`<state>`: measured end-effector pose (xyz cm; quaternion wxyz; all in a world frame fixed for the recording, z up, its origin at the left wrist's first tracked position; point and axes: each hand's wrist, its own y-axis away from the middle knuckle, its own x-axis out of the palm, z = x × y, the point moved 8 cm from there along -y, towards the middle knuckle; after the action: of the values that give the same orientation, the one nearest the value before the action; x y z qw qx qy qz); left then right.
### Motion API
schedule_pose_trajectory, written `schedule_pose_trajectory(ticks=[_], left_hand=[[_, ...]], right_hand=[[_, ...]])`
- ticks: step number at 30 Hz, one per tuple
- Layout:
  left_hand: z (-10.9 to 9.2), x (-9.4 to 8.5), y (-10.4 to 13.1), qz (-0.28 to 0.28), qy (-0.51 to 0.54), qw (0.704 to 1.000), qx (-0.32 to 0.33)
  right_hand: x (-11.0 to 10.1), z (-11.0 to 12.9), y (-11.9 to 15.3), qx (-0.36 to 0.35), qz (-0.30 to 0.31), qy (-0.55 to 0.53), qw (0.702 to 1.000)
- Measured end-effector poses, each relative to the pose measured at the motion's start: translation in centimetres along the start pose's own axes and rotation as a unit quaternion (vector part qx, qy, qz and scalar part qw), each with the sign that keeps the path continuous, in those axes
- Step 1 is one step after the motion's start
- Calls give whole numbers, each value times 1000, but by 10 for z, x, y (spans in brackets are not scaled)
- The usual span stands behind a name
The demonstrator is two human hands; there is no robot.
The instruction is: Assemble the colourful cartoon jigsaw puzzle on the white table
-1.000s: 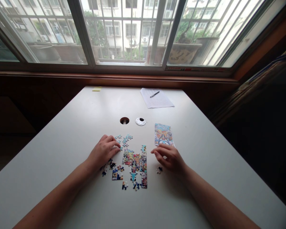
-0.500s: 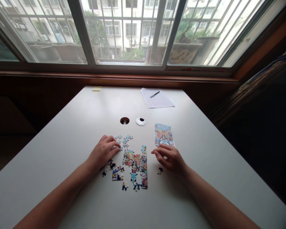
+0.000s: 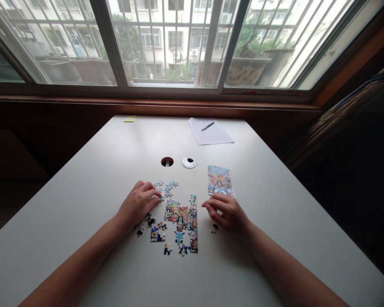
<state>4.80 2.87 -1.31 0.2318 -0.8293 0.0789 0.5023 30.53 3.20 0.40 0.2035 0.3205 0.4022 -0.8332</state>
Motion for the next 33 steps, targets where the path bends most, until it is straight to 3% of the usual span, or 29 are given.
schedule_pose_trajectory(ticks=[8,16,33], left_hand=[[1,1,0,-1,2,1000,-2],[0,0,1,1,6,1000,-6],[-16,6,-10,4,-8,1000,14]], right_hand=[[15,19,-2,-75,74,43,994],[35,36,-1,-98,182,86,975],[32,41,1,-110,186,57,975]])
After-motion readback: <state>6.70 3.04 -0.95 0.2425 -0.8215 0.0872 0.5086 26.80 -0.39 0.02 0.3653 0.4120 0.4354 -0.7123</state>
